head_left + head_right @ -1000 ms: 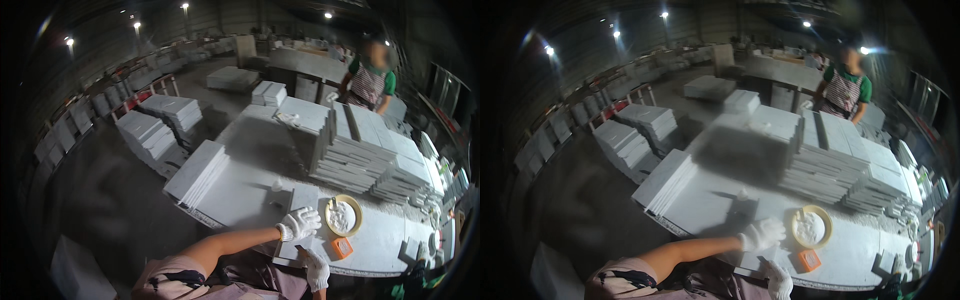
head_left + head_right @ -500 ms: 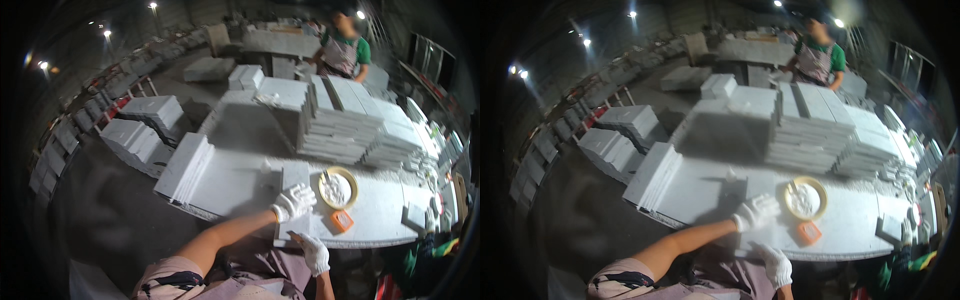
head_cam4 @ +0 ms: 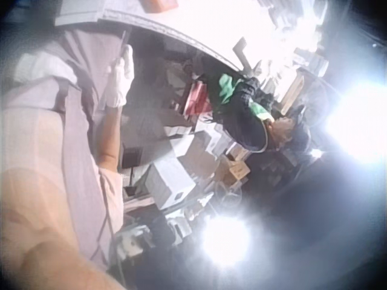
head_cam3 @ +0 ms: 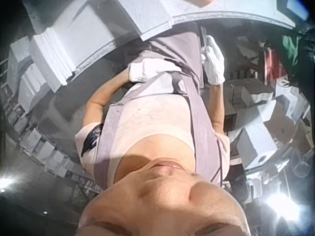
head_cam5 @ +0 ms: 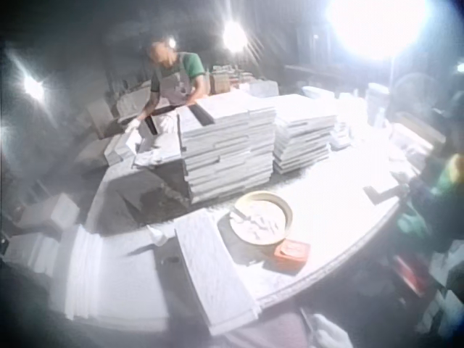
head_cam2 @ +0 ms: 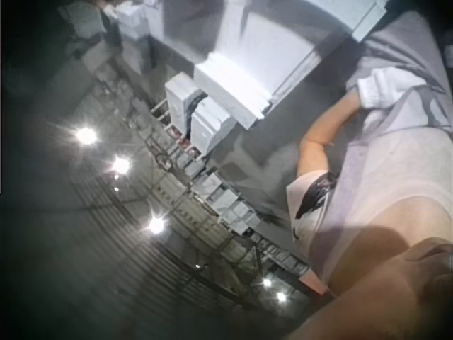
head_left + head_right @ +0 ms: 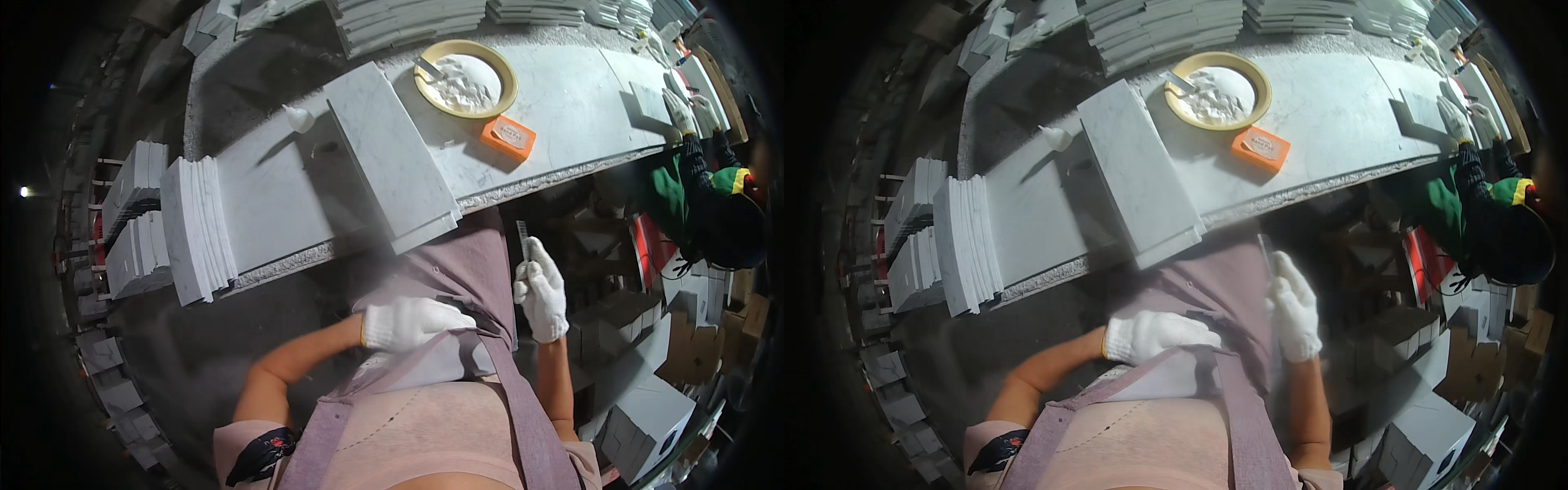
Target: The person repeatedly picks up rectangular tiles from a stack, applies a white paste to the edges using a small tool, and scrapes the edges with a metal tool. The person then places the tiles back onto the stack. The process is repeated for multiple tiles.
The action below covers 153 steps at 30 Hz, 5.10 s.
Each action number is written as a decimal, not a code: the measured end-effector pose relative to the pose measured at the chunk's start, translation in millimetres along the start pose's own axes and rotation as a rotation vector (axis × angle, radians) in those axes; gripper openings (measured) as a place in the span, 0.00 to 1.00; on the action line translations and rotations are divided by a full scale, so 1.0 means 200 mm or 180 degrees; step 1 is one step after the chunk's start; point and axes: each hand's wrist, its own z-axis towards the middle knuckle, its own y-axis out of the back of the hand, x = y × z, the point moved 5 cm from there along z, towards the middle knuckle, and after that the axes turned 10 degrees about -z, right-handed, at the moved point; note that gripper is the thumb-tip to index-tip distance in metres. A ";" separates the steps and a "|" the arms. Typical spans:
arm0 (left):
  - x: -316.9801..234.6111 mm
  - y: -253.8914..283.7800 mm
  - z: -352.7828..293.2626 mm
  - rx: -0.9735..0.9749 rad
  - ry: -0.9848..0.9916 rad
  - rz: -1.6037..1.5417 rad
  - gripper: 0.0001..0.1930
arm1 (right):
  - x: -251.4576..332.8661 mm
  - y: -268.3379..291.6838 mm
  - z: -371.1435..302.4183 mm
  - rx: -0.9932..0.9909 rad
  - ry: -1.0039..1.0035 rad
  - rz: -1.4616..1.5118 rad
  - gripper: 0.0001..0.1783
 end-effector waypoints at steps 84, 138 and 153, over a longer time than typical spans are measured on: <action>0.18 0.62 0.01 -0.3623 -0.0394 0.2713 0.22 | 0.65 -0.76 1.33 -0.0064 0.1091 -0.3572 0.18; 0.12 0.77 -0.18 -0.3734 0.0360 0.1800 0.15 | 0.30 -0.42 0.27 0.1185 -0.0177 0.0360 0.31; 0.53 1.57 -0.58 -0.5109 0.1603 0.2548 0.32 | 0.05 -0.26 0.18 0.1264 -0.0480 0.0338 0.16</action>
